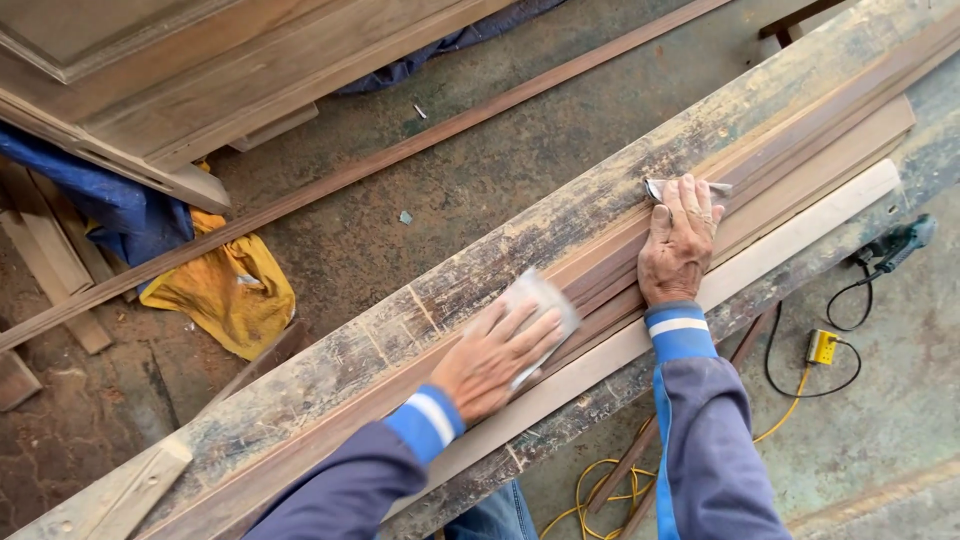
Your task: The person is sanding thin wooden strips with sandpaper.
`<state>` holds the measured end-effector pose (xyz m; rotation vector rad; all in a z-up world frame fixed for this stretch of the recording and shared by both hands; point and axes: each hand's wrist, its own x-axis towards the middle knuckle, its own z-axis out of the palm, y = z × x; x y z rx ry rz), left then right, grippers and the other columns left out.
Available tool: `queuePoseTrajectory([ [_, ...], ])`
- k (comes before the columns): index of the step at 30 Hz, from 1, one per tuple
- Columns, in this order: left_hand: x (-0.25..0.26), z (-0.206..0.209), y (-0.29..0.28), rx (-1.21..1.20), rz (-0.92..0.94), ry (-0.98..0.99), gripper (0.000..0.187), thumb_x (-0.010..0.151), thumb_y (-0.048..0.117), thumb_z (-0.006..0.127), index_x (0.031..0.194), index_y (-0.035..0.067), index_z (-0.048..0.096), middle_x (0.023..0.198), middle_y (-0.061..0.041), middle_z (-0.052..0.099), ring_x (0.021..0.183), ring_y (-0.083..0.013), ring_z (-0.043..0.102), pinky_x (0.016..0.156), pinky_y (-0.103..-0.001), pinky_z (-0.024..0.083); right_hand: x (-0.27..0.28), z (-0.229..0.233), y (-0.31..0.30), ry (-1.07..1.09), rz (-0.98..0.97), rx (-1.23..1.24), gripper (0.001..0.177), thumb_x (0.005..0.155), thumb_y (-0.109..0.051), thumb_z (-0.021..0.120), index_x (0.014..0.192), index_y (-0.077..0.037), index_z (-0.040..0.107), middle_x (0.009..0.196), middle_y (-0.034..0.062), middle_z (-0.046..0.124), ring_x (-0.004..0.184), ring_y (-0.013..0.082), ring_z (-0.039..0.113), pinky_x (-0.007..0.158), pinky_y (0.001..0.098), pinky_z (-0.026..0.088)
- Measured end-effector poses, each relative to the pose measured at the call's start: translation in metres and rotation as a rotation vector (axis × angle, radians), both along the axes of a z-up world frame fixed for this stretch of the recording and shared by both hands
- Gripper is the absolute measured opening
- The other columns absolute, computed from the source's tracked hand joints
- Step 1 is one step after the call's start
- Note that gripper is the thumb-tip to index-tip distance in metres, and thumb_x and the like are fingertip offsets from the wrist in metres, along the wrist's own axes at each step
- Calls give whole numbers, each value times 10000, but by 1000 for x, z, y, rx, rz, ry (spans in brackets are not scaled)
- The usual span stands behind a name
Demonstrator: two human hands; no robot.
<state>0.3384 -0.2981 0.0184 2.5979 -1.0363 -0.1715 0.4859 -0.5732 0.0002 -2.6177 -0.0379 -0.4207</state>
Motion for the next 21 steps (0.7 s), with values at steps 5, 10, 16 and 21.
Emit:
queuePoseTrajectory([
  [5,-104,-17,86,102,28,-30,616,1026,480,289,1584,219,283,1632,-60,322,1474,-255,327,1214,-509,232,1,-3,-2,-11,0,-6,395,1126,-244,524,1417,-2,638,1528,208,556,1500,381,416,1271,549,191],
  [10,-39,-6,23,162,-7,37,633,1042,503,323,1590,190,284,1621,-88,335,1468,-270,332,1203,-520,245,2,-6,-2,-11,-16,-3,382,1118,-232,533,1407,-9,647,1521,194,566,1498,367,421,1272,543,195],
  [16,26,-9,-35,57,25,-105,595,1063,495,307,1579,200,333,1654,-23,360,1503,-229,362,1255,-464,269,3,-6,-2,-13,-18,-25,378,1116,-227,539,1403,-9,652,1517,193,569,1493,366,425,1269,540,204],
  [21,-93,-16,97,177,24,106,610,1051,456,361,1581,157,315,1597,-127,342,1452,-289,363,1200,-501,261,4,-7,-4,-15,-6,0,388,1123,-236,529,1409,-1,646,1520,207,561,1494,381,416,1268,544,193],
])
